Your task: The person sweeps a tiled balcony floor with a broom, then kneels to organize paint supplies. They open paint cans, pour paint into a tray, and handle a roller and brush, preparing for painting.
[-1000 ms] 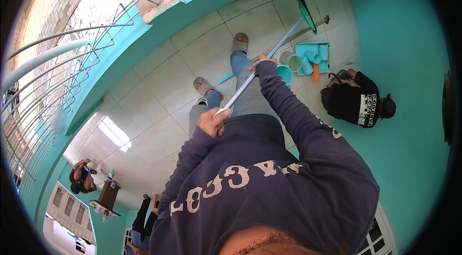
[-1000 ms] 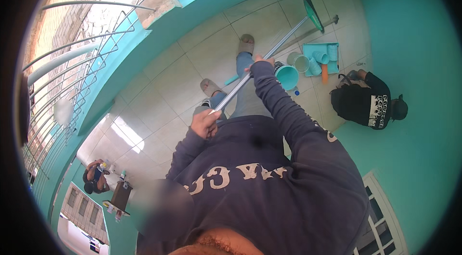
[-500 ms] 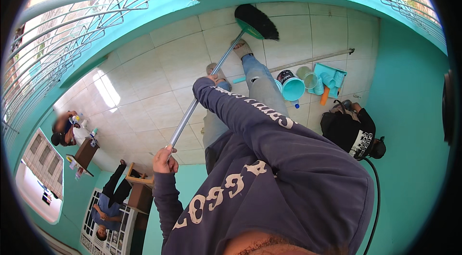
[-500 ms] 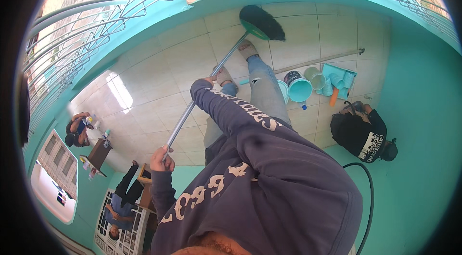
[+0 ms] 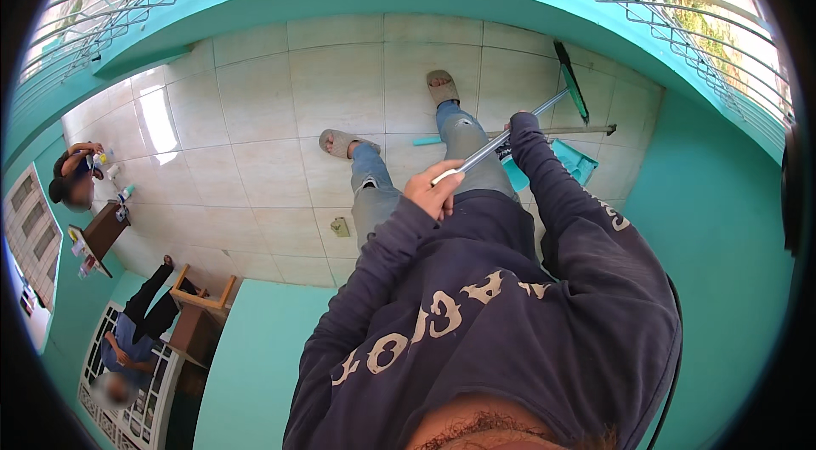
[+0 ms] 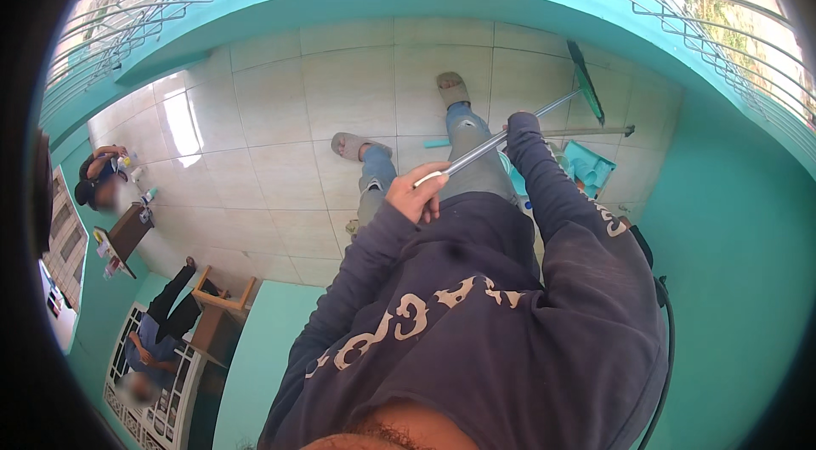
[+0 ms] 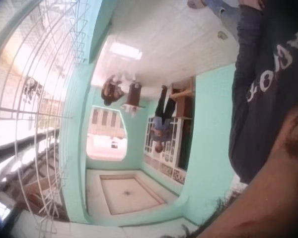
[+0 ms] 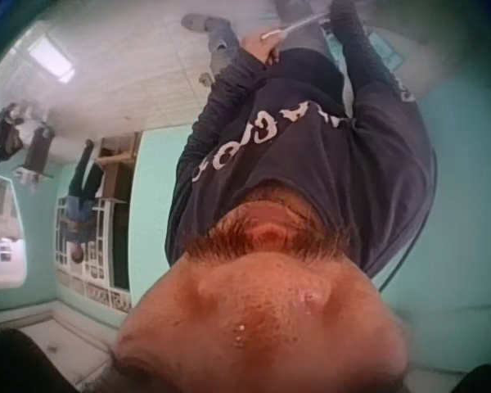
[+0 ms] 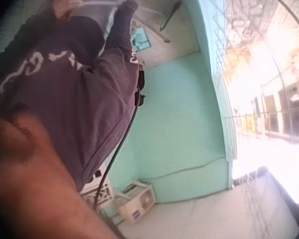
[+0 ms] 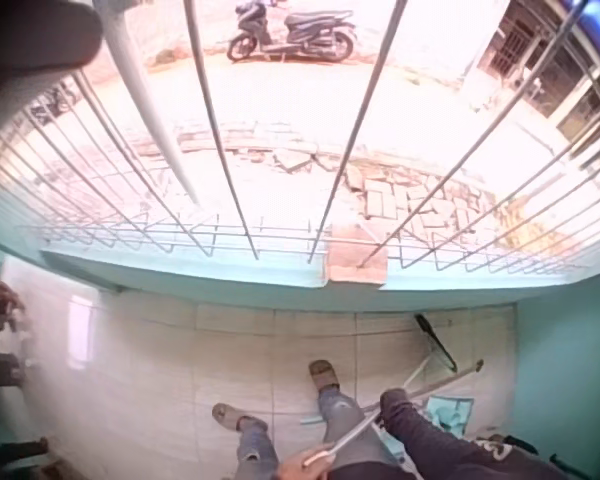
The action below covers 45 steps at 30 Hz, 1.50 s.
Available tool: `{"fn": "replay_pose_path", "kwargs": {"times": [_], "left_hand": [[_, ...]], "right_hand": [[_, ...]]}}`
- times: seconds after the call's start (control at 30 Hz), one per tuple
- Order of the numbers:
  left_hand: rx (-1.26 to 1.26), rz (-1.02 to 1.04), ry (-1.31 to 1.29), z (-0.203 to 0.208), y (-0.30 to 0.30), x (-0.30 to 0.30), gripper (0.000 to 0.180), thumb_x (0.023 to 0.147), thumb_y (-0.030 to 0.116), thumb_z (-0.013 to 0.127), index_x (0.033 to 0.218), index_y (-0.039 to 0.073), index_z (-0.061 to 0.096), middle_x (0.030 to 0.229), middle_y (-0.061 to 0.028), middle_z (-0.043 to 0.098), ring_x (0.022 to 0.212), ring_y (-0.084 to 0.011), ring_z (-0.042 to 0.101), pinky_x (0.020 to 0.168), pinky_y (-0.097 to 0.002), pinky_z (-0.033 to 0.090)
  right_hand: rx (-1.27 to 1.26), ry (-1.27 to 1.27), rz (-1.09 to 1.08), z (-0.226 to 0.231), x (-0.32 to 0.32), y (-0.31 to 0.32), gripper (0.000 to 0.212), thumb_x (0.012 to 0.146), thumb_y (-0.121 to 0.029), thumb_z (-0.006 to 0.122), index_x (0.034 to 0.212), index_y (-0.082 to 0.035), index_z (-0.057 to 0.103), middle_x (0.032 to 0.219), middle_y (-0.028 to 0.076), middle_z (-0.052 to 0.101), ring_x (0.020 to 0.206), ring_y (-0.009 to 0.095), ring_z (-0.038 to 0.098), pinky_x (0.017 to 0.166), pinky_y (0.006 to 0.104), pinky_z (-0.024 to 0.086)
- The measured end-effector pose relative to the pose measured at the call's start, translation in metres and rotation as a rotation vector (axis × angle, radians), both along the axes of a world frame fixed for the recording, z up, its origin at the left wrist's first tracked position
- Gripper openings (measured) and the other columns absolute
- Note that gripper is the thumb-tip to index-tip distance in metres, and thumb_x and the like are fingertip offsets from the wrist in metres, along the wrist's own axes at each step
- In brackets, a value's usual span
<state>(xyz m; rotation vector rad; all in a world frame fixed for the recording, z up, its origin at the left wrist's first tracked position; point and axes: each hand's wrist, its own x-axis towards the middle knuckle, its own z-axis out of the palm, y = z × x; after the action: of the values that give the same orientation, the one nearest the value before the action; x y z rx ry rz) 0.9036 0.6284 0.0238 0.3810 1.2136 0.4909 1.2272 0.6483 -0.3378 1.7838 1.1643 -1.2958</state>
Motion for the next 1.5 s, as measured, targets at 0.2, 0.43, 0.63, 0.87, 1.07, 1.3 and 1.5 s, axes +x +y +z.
{"fn": "replay_pose_path", "kwargs": {"times": [0.2, 0.43, 0.63, 0.87, 1.07, 1.3, 1.5], "left_hand": [[-0.009, 0.401, 0.437, -0.009, -0.056, -0.167, 0.023, 0.083, 0.016, 0.058, 0.1, 0.002, 0.061, 0.047, -0.0025, 0.047, 0.036, -0.0089, 0.045, 0.034, -0.0221, 0.032], [0.14, 0.713, 0.797, 0.097, -0.162, -0.363, 0.025, 0.082, 0.016, 0.057, 0.097, -0.003, 0.057, 0.043, -0.0005, 0.035, 0.032, -0.0101, 0.035, 0.032, -0.0221, 0.03], [0.526, 0.897, 0.696, 0.135, -0.218, -0.407, 0.02, 0.082, 0.015, 0.054, 0.087, -0.004, 0.053, 0.042, -0.0036, 0.035, 0.032, -0.0115, 0.034, 0.032, -0.0224, 0.032], [0.103, 0.58, 0.093, -0.03, -0.152, -0.307, 0.027, 0.084, 0.016, 0.053, 0.104, -0.002, 0.054, 0.063, -0.0063, 0.052, 0.055, -0.0135, 0.051, 0.048, -0.0246, 0.042], [0.186, 0.758, 0.649, 0.001, -0.131, -0.422, 0.029, 0.083, 0.018, 0.053, 0.102, -0.004, 0.055, 0.055, -0.0024, 0.044, 0.05, -0.0104, 0.045, 0.045, -0.0231, 0.037], [0.367, 0.73, 0.952, 0.102, -0.131, -0.57, 0.036, 0.086, 0.023, 0.048, 0.101, -0.01, 0.052, 0.058, -0.0073, 0.042, 0.051, -0.014, 0.044, 0.045, -0.0234, 0.036], [0.722, 0.747, 0.523, 0.16, -0.148, -0.642, 0.024, 0.082, 0.014, 0.037, 0.079, -0.006, 0.05, 0.071, -0.0191, 0.047, 0.067, -0.022, 0.047, 0.062, -0.0298, 0.043]], "right_hand": [[0.08, 0.169, 0.641, 0.032, -0.325, 0.045, 0.036, 0.074, -0.045, 0.063, 0.082, -0.01, 0.066, 0.09, 0.013, 0.064, 0.084, 0.03, 0.061, 0.07, 0.0337, 0.048], [-0.158, 0.242, 0.804, 0.168, -0.656, -0.02, 0.049, 0.085, -0.054, 0.041, 0.117, -0.019, 0.053, 0.115, -0.003, 0.056, 0.106, 0.021, 0.052, 0.093, 0.0504, 0.034], [-0.06, 0.464, -0.122, 0.291, -0.599, -0.068, 0.044, 0.085, -0.052, 0.045, 0.11, -0.018, 0.056, 0.106, -0.002, 0.06, 0.098, 0.018, 0.056, 0.089, 0.0437, 0.039], [0.094, -0.018, 0.649, 0.079, -0.398, -0.037, 0.046, 0.079, -0.055, 0.053, 0.089, -0.012, 0.067, 0.092, 0.013, 0.062, 0.091, 0.03, 0.056, 0.084, 0.037, 0.042], [0.18, 0.323, 0.733, 0.045, -0.627, -0.024, 0.02, 0.075, -0.026, 0.066, 0.084, -0.008, 0.066, 0.089, 0.014, 0.065, 0.077, 0.026, 0.063, 0.072, 0.0349, 0.049], [-0.36, 0.285, 0.393, 0.086, -0.922, -0.018, 0.035, 0.084, -0.034, 0.052, 0.116, -0.02, 0.05, 0.105, 0.001, 0.061, 0.099, 0.019, 0.057, 0.085, 0.0439, 0.042], [-0.177, 0.496, -1.555, 0.332, -0.797, -0.04, 0.067, 0.088, -0.003, 0.046, 0.132, -0.007, -0.005, 0.102, 0.02, 0.047, 0.081, 0.027, 0.059, 0.063, 0.0402, 0.059]]}}
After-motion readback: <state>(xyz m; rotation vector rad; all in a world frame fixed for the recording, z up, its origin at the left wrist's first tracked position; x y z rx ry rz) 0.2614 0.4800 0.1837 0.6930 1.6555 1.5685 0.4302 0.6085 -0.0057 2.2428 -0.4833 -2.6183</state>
